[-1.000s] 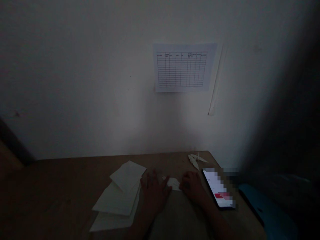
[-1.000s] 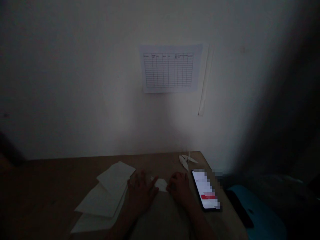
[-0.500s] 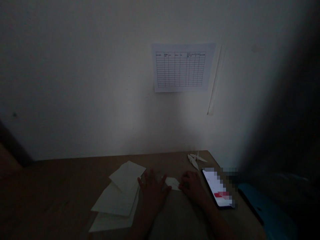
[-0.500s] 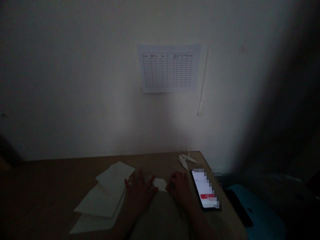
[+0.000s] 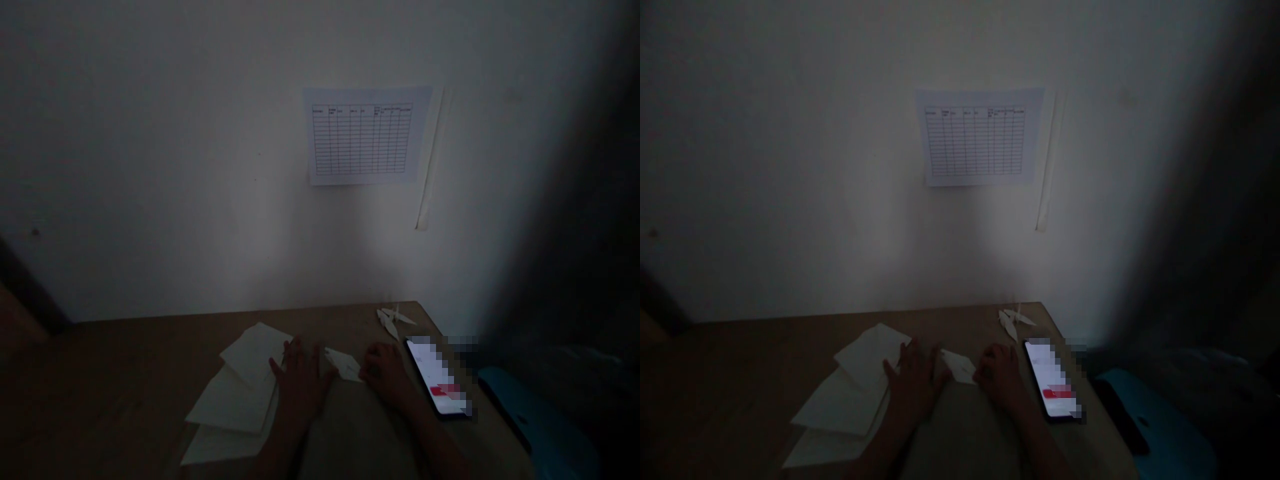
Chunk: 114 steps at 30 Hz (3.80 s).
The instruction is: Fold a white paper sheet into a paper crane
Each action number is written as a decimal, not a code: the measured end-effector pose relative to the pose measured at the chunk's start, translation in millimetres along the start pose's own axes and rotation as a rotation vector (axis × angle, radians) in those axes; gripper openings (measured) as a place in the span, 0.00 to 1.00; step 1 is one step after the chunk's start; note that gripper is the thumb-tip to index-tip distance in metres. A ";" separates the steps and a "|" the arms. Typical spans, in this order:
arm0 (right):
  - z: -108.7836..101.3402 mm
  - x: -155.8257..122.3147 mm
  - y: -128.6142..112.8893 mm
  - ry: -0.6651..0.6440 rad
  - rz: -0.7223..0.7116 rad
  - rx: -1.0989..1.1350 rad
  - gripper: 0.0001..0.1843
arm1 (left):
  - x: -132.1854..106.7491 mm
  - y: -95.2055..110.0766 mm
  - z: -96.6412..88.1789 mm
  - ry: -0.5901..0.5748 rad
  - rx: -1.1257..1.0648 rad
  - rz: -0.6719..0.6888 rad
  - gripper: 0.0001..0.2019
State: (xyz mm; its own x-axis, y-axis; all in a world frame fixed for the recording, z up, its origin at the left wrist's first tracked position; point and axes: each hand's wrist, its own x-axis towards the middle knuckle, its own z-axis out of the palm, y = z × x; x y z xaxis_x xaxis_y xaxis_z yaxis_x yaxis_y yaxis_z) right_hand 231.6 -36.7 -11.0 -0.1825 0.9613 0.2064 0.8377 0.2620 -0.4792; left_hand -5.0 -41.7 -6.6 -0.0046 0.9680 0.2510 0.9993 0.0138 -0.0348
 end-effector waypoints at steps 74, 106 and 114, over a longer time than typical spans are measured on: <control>15.0 -0.6 9.4 0.052 -0.034 -0.084 0.26 | -3.8 6.6 -21.6 -0.130 -0.139 0.196 0.25; 0.9 -1.4 -7.3 0.000 -0.211 -0.004 0.17 | 5.3 -1.2 -28.3 -0.022 -0.196 0.254 0.30; 6.8 1.6 -2.9 0.083 -0.226 0.024 0.17 | 6.2 -3.5 -20.4 -0.102 -0.386 0.318 0.16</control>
State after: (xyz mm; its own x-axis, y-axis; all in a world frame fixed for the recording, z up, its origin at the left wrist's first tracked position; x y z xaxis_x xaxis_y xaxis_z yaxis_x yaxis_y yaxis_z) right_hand 225.4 -35.4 -15.0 -0.3204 0.8678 0.3799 0.7675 0.4729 -0.4328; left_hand -7.7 -40.9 14.8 0.3174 0.9292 0.1895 0.8928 -0.3601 0.2708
